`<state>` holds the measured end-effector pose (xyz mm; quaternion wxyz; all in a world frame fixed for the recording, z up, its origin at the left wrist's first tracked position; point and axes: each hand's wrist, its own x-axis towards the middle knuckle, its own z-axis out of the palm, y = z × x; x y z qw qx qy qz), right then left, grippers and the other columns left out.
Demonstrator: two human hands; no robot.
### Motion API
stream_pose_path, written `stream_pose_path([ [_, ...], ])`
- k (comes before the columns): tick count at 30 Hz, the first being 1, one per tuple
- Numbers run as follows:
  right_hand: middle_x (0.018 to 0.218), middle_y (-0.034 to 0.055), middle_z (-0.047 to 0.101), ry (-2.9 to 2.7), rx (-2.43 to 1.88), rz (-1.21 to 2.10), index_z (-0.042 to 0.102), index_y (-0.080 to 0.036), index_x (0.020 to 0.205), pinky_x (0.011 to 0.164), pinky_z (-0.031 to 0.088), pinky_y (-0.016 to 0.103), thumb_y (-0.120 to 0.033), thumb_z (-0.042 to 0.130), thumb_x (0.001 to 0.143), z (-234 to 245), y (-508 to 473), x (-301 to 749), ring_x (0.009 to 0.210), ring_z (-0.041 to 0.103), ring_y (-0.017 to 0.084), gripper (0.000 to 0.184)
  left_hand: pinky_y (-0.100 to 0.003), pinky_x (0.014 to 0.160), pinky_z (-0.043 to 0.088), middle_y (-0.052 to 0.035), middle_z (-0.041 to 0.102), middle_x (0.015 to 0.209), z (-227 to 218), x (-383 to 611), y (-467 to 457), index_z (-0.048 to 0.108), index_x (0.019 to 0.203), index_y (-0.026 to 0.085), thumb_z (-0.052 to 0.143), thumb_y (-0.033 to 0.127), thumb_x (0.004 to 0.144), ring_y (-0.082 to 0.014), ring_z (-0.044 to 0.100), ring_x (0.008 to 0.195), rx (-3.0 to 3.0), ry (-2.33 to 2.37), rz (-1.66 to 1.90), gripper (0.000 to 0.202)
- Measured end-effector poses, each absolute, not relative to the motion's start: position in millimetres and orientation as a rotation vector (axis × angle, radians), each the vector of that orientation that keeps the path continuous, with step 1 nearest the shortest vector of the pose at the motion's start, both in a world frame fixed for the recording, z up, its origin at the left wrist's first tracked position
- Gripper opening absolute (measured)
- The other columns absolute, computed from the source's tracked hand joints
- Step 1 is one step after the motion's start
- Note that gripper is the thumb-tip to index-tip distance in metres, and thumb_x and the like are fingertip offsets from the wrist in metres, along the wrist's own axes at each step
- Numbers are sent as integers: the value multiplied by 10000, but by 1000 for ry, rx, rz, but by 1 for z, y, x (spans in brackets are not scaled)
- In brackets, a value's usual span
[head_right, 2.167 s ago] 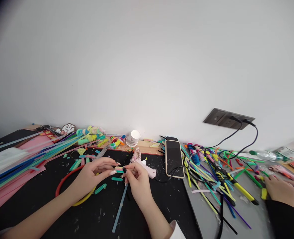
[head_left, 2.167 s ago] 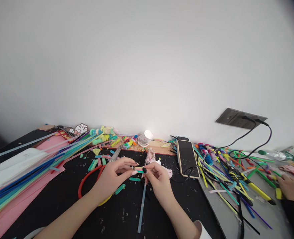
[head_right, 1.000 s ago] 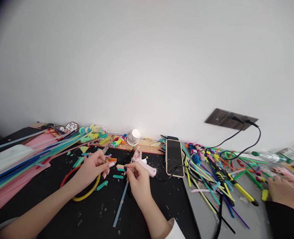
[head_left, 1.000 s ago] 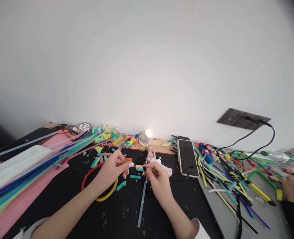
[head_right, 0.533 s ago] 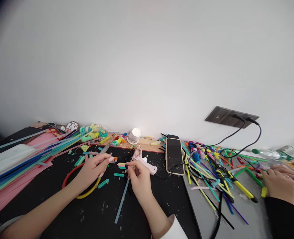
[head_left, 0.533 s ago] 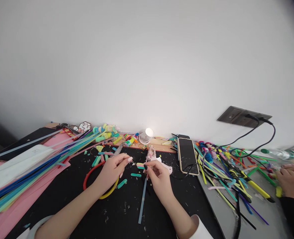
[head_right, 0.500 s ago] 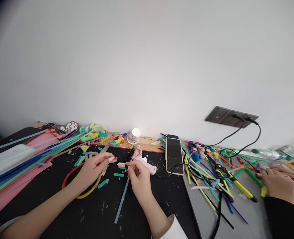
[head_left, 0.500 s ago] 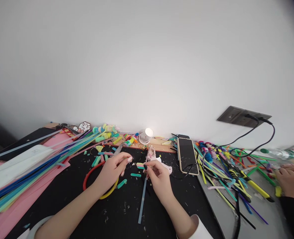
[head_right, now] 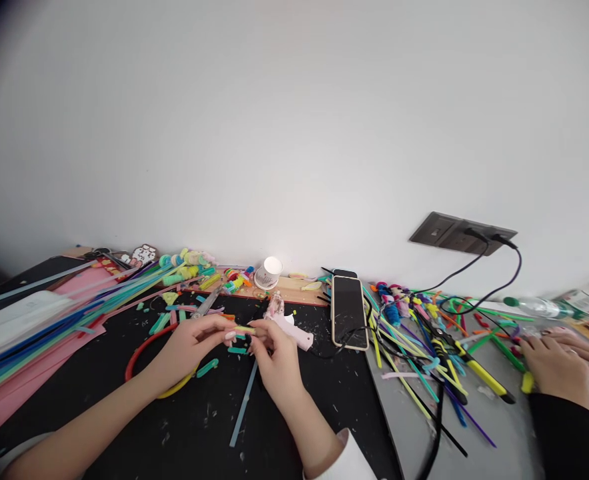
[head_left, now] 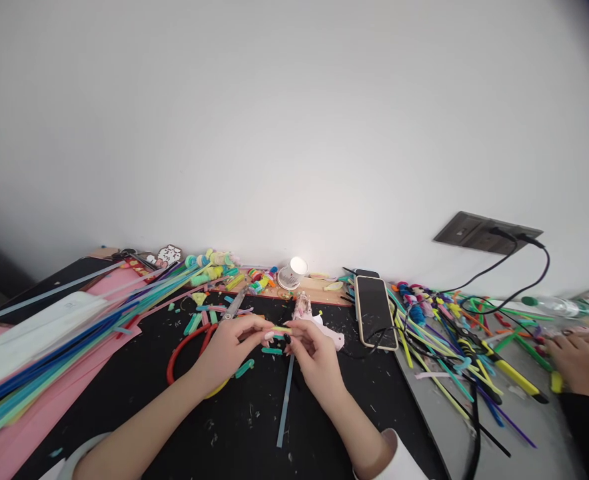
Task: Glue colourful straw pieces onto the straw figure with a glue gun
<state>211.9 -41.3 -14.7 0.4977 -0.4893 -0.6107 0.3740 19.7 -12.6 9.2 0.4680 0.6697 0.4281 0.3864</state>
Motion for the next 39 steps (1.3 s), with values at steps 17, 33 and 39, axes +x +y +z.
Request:
stream_pose_path([
  [17, 1114, 146, 670, -1826, -2219, 127, 642, -162, 1204, 833, 437, 384, -102, 580, 770, 1, -34, 229, 1079, 623, 337, 443, -423, 887, 574, -79, 807, 938, -3, 13, -4, 708, 896, 214, 679, 468, 802, -302, 758, 932, 1488, 1241, 1138, 273],
  [33, 814, 30, 754, -1792, -1328, 442, 712, -212, 890, 680, 510, 244, -232, 617, 832, -5, -32, 237, 714, 686, 179, 113, -456, 904, 616, -119, 829, 916, -4, 10, 1, 717, 948, 160, 673, 503, 818, -314, 789, 914, 1267, 1148, 1143, 369],
  [39, 695, -4, 701, -1840, -1295, 486, 609, -225, 755, 570, 437, 218, -250, 595, 837, -4, -35, 234, 582, 612, 137, 86, -457, 885, 626, -115, 832, 905, -5, 12, 2, 736, 936, 153, 710, 495, 787, -316, 792, 885, 1261, 1136, 1148, 375],
])
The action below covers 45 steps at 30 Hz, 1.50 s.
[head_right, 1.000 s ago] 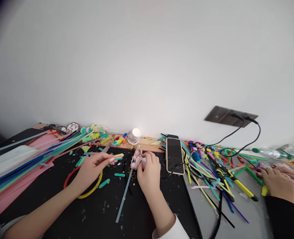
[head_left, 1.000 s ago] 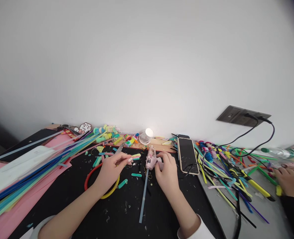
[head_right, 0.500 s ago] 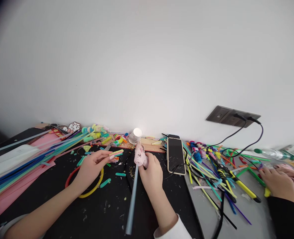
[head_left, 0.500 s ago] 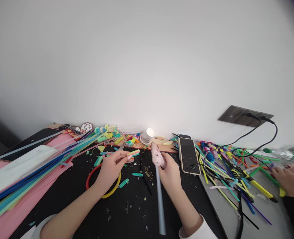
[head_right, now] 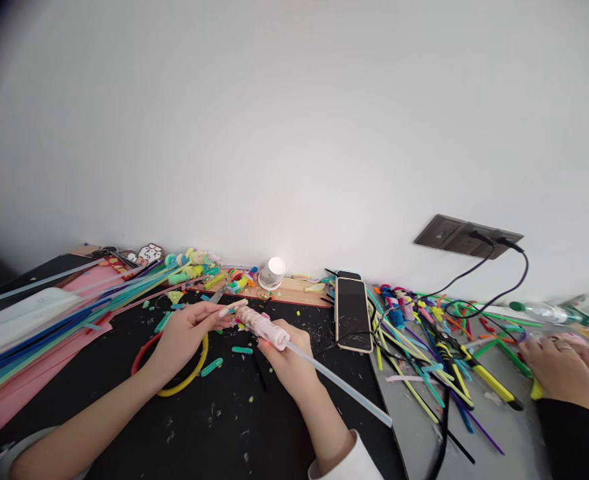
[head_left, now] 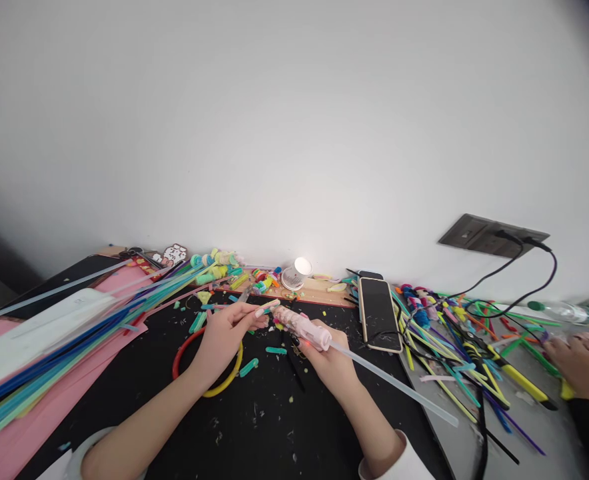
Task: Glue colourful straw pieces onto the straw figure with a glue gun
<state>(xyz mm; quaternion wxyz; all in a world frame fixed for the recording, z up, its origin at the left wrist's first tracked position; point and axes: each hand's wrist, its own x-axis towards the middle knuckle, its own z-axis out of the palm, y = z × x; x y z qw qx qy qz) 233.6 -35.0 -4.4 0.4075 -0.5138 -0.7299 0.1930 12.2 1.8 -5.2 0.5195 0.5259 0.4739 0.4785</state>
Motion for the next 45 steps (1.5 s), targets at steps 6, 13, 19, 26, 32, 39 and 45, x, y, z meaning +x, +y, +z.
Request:
stream_pose_path([
  [6, 630, -25, 629, -1850, -1335, 491, 537, -236, 719, 538, 379, 222, -253, 575, 833, -7, -35, 232, 555, 568, 132, 121, -459, 889, 624, -108, 831, 922, -9, 12, 2, 744, 946, 160, 704, 494, 806, -314, 791, 894, 1273, 1129, 1161, 364],
  [13, 615, -25, 607, -1830, -1324, 468, 510, -234, 691, 531, 370, 219, -275, 578, 839, -5, -35, 231, 526, 529, 122, 168, -439, 873, 631, -92, 829, 865, -2, 13, 0, 736, 901, 179, 709, 524, 781, -307, 795, 866, 1267, 1140, 1157, 366],
  [19, 603, -25, 599, -1814, -1322, 469, 534, -229, 697, 521, 373, 207, -272, 581, 834, -1, -34, 231, 511, 510, 117, 151, -447, 865, 632, -90, 826, 848, 0, 13, -1, 730, 891, 180, 706, 544, 769, -308, 795, 853, 1267, 1151, 1160, 386],
  [26, 608, -13, 621, -1821, -1364, 410, 532, -229, 680, 530, 387, 209, -269, 589, 833, -1, -34, 232, 526, 546, 130, 168, -458, 882, 627, -91, 827, 850, 3, 12, -3, 723, 884, 181, 704, 530, 784, -312, 796, 870, 1276, 1160, 1165, 364],
  [32, 615, -7, 633, -1799, -1405, 403, 560, -232, 695, 538, 407, 215, -299, 598, 844, -5, -32, 234, 536, 563, 141, 168, -463, 885, 628, -86, 831, 846, 3, 11, -2, 718, 855, 193, 714, 546, 783, -319, 798, 871, 1285, 1164, 1174, 360],
  [39, 688, 6, 670, -1819, -1620, 302, 607, -225, 759, 574, 382, 233, -306, 594, 886, -8, -32, 238, 600, 590, 157, 152, -451, 885, 628, -101, 828, 861, 0, 11, -2, 715, 892, 177, 682, 505, 814, -312, 798, 876, 1293, 1158, 1190, 339],
  [45, 882, 63, 747, -1927, -1833, 20, 688, -218, 997, 689, 368, 304, -168, 641, 814, -6, -31, 241, 825, 608, 254, 195, -440, 880, 624, -97, 827, 871, -2, 10, -1, 707, 914, 182, 656, 483, 852, -306, 795, 890, 1315, 1188, 1205, 311],
])
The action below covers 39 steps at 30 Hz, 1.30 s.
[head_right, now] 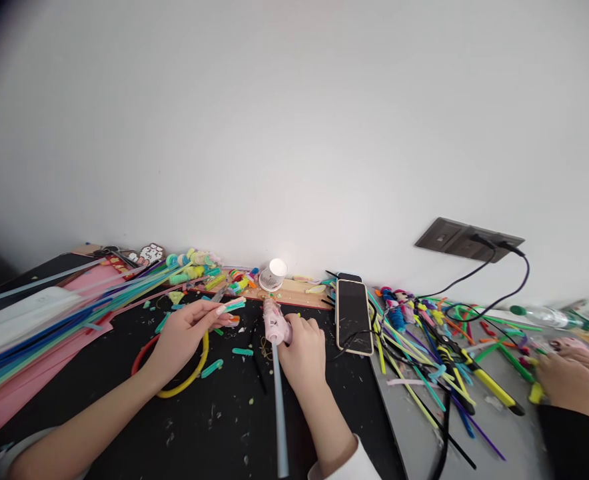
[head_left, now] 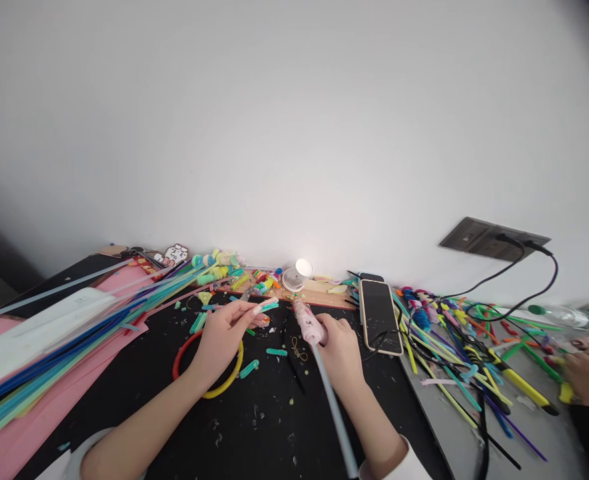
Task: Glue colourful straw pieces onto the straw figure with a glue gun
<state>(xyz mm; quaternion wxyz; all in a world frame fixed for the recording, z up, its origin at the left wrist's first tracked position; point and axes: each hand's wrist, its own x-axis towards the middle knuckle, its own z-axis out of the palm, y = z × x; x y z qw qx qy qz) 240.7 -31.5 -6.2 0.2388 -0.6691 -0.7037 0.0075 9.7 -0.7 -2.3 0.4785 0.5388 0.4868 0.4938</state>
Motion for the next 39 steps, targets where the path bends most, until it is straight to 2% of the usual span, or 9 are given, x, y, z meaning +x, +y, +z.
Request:
stream_pose_path([
  [4, 1053, 123, 724, -1934, -1960, 2, 665, -191, 1163, 789, 386, 389, -136, 623, 748, -11, -32, 239, 1011, 586, 347, 420, -438, 871, 623, -94, 823, 851, 1, 10, -2, 703, 890, 187, 667, 490, 838, -306, 791, 874, 1315, 1175, 1216, 309],
  [7, 1139, 149, 673, -1914, -1965, 10, 651, -193, 1217, 834, 414, 447, -141, 606, 721, -12, -33, 238, 1059, 570, 369, 501, -429, 842, 626, -86, 813, 827, 5, 11, -4, 711, 880, 192, 672, 502, 829, -297, 784, 842, 1330, 1132, 1203, 317],
  [10, 1198, 142, 643, -1848, -1753, 38, 639, -209, 1217, 894, 449, 467, -175, 589, 769, -8, -34, 238, 1112, 568, 347, 452, -403, 791, 627, -70, 796, 799, 4, 13, -6, 724, 889, 193, 662, 488, 846, -272, 771, 800, 1369, 1078, 1163, 304],
  [14, 1158, 99, 687, -1842, -1338, 327, 618, -221, 1229, 850, 518, 358, -214, 593, 841, -5, -35, 234, 992, 634, 245, 388, -360, 750, 618, -55, 779, 802, -1, 16, -7, 746, 899, 197, 643, 436, 893, -241, 756, 783, 1436, 985, 1055, 261],
  [19, 809, 8, 703, -1804, -1256, 605, 711, -227, 1102, 657, 508, 266, -173, 602, 844, -5, -37, 227, 669, 606, 163, 286, -346, 763, 615, -49, 765, 809, 0, 19, -10, 760, 894, 204, 653, 410, 895, -232, 750, 787, 1455, 930, 971, 232],
  [22, 721, -9, 685, -1737, -1241, 682, 746, -226, 1009, 614, 501, 252, -182, 604, 847, -4, -37, 225, 613, 586, 153, 220, -358, 775, 621, -52, 768, 819, 3, 20, -11, 755, 876, 202, 662, 409, 879, -240, 754, 795, 1453, 922, 955, 227],
  [28, 799, 22, 750, -1641, -1234, 823, 763, -227, 956, 632, 523, 272, -237, 633, 827, -6, -36, 226, 663, 640, 175, 183, -382, 825, 615, -63, 797, 894, -1, 20, -10, 749, 900, 208, 688, 399, 862, -252, 764, 831, 1422, 894, 951, 204],
  [32, 810, 21, 758, -1611, -1219, 854, 770, -231, 923, 621, 525, 268, -250, 652, 820, -7, -35, 226, 655, 645, 172, 157, -373, 867, 605, -60, 810, 958, -6, 19, -10, 750, 943, 222, 735, 342, 832, -258, 762, 921, 1376, 882, 955, 164],
  [39, 803, 20, 755, -1574, -1217, 934, 771, -236, 894, 629, 532, 277, -269, 671, 812, -6, -35, 224, 667, 660, 178, 134, -347, 826, 592, -52, 804, 911, -3, 19, -10, 767, 873, 220, 712, 327, 845, -251, 755, 891, 1434, 908, 970, 124],
])
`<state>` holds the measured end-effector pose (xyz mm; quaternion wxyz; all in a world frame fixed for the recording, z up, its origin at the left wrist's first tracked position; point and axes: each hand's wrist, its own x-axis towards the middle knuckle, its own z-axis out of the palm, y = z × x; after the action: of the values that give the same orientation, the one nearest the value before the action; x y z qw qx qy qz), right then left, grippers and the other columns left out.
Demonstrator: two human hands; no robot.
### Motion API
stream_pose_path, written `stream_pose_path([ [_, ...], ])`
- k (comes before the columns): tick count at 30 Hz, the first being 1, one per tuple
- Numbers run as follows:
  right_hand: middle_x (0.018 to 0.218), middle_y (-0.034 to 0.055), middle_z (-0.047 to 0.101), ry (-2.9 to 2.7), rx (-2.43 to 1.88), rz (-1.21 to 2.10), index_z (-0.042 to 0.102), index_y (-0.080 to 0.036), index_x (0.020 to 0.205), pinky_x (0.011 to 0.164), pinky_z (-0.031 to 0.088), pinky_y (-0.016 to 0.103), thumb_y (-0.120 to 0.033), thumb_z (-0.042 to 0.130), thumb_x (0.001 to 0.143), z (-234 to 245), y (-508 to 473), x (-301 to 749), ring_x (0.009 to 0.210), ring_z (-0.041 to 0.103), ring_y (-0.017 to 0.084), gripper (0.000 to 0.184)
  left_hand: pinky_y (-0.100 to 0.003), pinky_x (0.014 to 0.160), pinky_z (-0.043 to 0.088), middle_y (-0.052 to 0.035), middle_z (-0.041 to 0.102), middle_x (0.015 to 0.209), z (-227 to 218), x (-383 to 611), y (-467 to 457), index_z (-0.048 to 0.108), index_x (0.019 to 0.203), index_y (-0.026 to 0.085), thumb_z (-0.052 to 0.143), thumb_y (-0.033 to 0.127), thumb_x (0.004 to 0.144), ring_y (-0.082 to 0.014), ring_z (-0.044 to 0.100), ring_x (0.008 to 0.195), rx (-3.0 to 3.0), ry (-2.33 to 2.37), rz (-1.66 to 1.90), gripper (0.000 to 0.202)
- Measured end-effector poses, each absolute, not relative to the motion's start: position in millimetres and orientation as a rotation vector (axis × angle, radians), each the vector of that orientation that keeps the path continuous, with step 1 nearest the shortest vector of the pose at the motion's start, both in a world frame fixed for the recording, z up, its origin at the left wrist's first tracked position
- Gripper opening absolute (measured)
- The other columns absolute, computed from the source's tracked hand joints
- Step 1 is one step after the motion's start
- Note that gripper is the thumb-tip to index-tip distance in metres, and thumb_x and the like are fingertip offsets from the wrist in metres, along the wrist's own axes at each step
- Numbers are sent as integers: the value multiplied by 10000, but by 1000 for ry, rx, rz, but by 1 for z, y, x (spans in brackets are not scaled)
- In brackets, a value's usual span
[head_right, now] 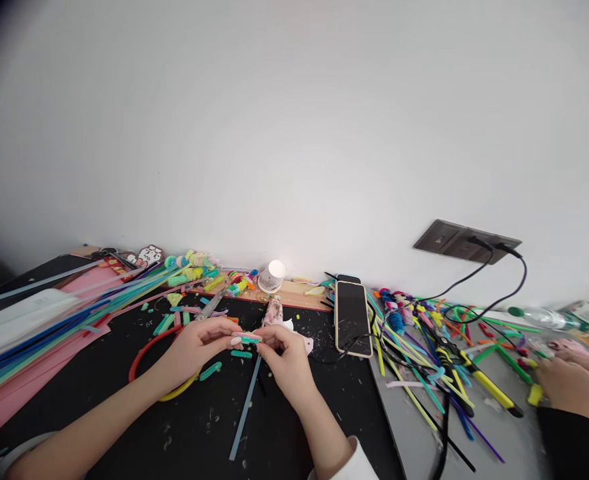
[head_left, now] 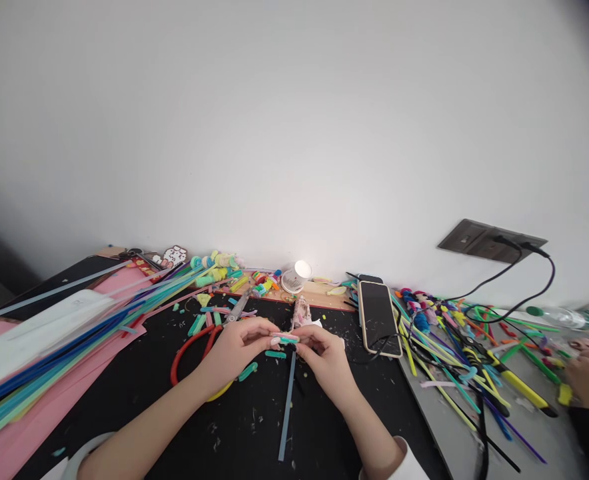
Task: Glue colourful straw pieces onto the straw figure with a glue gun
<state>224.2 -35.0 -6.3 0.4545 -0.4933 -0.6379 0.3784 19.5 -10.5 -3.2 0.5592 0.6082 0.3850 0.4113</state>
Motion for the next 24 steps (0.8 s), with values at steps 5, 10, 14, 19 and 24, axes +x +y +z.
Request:
stream_pose_path([
  [5, 822, 22, 767, -1520, -1197, 987, 777, -238, 878, 622, 527, 269, -275, 680, 802, -6, -34, 224, 672, 667, 175, 128, -326, 814, 579, -43, 800, 904, -5, 19, -9, 768, 876, 220, 712, 321, 849, -239, 749, 891, 1451, 914, 963, 119],
  [10, 821, 21, 774, -1504, -1188, 1001, 787, -237, 869, 611, 503, 256, -257, 675, 804, -7, -34, 224, 666, 657, 169, 131, -320, 818, 571, -42, 798, 905, -5, 19, -9, 766, 878, 209, 704, 313, 853, -227, 742, 892, 1449, 907, 951, 125],
  [14, 813, 23, 766, -1515, -1210, 1006, 796, -236, 893, 603, 484, 255, -257, 677, 814, -9, -33, 225, 657, 641, 169, 145, -336, 831, 579, -50, 797, 912, -6, 19, -9, 755, 888, 191, 707, 299, 840, -231, 743, 901, 1444, 901, 946, 128],
  [19, 822, 30, 765, -1524, -1211, 998, 801, -240, 909, 619, 486, 268, -262, 671, 831, -10, -34, 225, 670, 642, 178, 153, -342, 848, 586, -51, 796, 932, -9, 19, -9, 745, 909, 190, 725, 299, 826, -232, 748, 918, 1439, 885, 947, 138],
  [24, 808, 30, 760, -1523, -1221, 1000, 798, -239, 919, 615, 493, 273, -269, 670, 838, -10, -34, 225, 670, 647, 183, 154, -341, 827, 590, -57, 796, 917, -8, 19, -9, 740, 898, 184, 708, 297, 833, -229, 751, 897, 1472, 891, 949, 134],
])
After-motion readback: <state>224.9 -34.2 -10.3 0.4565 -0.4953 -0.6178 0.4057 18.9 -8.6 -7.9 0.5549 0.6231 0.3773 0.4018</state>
